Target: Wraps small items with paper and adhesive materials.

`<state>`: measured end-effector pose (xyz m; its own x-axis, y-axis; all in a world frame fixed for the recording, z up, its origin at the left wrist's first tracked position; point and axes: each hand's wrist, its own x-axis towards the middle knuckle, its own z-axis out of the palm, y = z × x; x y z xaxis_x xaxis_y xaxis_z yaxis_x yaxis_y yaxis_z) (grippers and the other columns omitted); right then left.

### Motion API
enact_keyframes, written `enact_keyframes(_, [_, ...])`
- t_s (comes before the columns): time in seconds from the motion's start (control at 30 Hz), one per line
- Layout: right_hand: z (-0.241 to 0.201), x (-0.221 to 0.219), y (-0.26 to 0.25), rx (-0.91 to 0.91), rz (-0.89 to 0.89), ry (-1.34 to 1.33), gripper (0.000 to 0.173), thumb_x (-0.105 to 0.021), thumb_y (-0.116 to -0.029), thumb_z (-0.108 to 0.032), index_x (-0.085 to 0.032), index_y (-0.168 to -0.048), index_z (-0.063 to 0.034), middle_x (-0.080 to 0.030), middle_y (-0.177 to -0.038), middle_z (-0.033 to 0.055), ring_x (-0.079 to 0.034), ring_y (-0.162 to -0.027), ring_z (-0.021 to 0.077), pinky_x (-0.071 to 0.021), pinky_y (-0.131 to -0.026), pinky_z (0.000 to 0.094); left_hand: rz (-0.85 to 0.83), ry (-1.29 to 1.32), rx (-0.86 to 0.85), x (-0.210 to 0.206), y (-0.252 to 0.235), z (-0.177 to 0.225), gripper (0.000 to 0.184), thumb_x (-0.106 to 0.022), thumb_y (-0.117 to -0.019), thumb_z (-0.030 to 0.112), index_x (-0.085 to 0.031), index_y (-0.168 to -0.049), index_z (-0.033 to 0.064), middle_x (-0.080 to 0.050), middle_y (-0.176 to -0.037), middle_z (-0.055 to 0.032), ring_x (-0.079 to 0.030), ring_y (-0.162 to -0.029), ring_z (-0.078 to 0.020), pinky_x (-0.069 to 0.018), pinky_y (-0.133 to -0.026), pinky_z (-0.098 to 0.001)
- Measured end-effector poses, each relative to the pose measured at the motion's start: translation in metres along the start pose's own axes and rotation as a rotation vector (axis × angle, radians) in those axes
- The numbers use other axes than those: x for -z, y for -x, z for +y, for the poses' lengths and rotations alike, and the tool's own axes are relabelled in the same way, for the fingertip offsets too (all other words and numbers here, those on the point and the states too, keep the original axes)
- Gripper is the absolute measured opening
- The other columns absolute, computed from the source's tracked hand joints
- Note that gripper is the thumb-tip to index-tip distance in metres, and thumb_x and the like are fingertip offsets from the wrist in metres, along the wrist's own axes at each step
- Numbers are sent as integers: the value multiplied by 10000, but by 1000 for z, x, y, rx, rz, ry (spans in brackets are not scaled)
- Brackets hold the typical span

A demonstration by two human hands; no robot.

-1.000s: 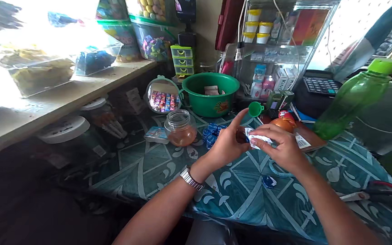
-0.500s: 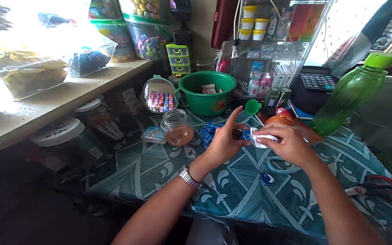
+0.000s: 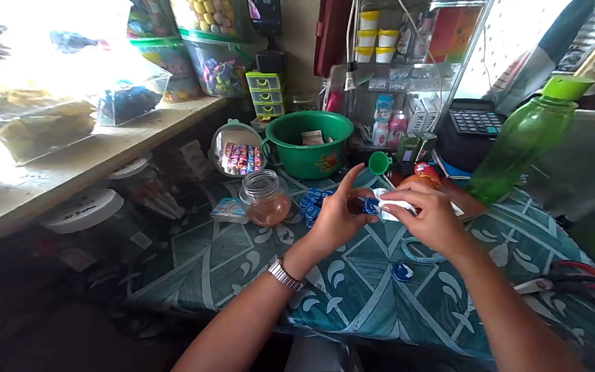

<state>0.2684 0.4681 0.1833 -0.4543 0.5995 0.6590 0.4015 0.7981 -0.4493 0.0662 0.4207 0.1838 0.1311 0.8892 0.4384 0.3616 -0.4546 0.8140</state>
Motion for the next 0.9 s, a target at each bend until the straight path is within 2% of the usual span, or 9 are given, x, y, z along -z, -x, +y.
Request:
enact_keyframes(0.13, [0, -11, 1, 103, 57, 15, 177, -685, -942, -129, -782, -1075, -63, -699, -1051, 120, -673, -980, 212, -570, -840, 328, 2, -53, 0, -1, -1, -1, 948, -795, -826, -47, -240, -1586, 67, -710, -1112, -88, -726, -866, -125, -610, -809, -288])
enact_keyframes(0.27, [0, -9, -1, 93, 121, 6, 231, -683, -967, -186, -760, -1129, -39, -696, -1046, 127, -676, -905, 167, -577, -757, 278, -19, -73, 18, -2, -1, -3, 940, -782, -840, -43, -227, -1591, 58, -700, -1123, -118, -723, -874, -143, -604, -826, -298])
enact_keyframes(0.37, [-3, -19, 2, 102, 46, -52, 262, -678, -974, -236, -761, -1120, -34, -714, -1059, 132, -701, -940, 170, -589, -836, 299, -36, -57, -1, -6, 0, -4, 895, -726, -852, -74, -229, -1588, 41, -714, -1087, -146, -725, -877, -149, -598, -838, -304])
enact_keyframes(0.47, [-1, -15, 5, 104, -61, 6, 258, -673, -968, -269, -789, -1054, -55, -709, -984, 115, -688, -898, 182, -576, -818, 313, -26, -86, -28, -9, 1, -7, 812, -691, -864, -65, -284, -1562, 3, -713, -1074, -161, -724, -879, -158, -595, -841, -312])
enact_keyframes(0.57, [-4, 8, 3, 40, -184, 80, 210, -684, -971, -216, -791, -1038, -48, -718, -978, 131, -698, -874, 238, -584, -781, 405, -25, -102, -45, -8, 2, -7, 821, -758, -865, -18, -299, -1545, -5, -701, -1111, -145, -719, -875, -156, -597, -823, -302])
enact_keyframes(0.63, [-6, 7, 3, 51, -86, 95, 194, -689, -967, -203, -789, -1045, -57, -698, -973, 122, -677, -832, 211, -579, -720, 360, -57, -104, -33, -9, 4, -3, 859, -773, -857, -18, -279, -1559, 10, -683, -1115, -155, -715, -871, -167, -599, -818, -310])
enact_keyframes(0.7, [-8, -1, 3, 88, -33, 55, 210, -713, -945, -213, -785, -1064, -56, -700, -995, 118, -680, -863, 188, -581, -746, 325, -72, -93, -42, -12, 6, 0, 873, -767, -851, -38, -275, -1569, 26, -687, -1083, -169, -715, -860, -175, -598, -813, -321])
enact_keyframes(0.77, [-7, -4, 4, 96, -114, 22, 262, -729, -935, -245, -772, -1116, -61, -698, -1073, 111, -681, -962, 197, -579, -838, 353, -52, -65, -52, -13, 6, -2, 868, -741, -846, -75, -278, -1571, 38, -701, -1048, -161, -717, -836, -165, -604, -798, -324])
enact_keyframes(0.9, [-6, 12, 4, 41, -183, 92, 143, -748, -918, -135, -795, -1032, -63, -709, -1030, 112, -689, -901, 208, -583, -776, 382, -10, -60, 0, -9, 3, -4, 898, -800, -836, -21, -278, -1564, 49, -674, -1085, -130, -693, -796, -144, -596, -740, -297])
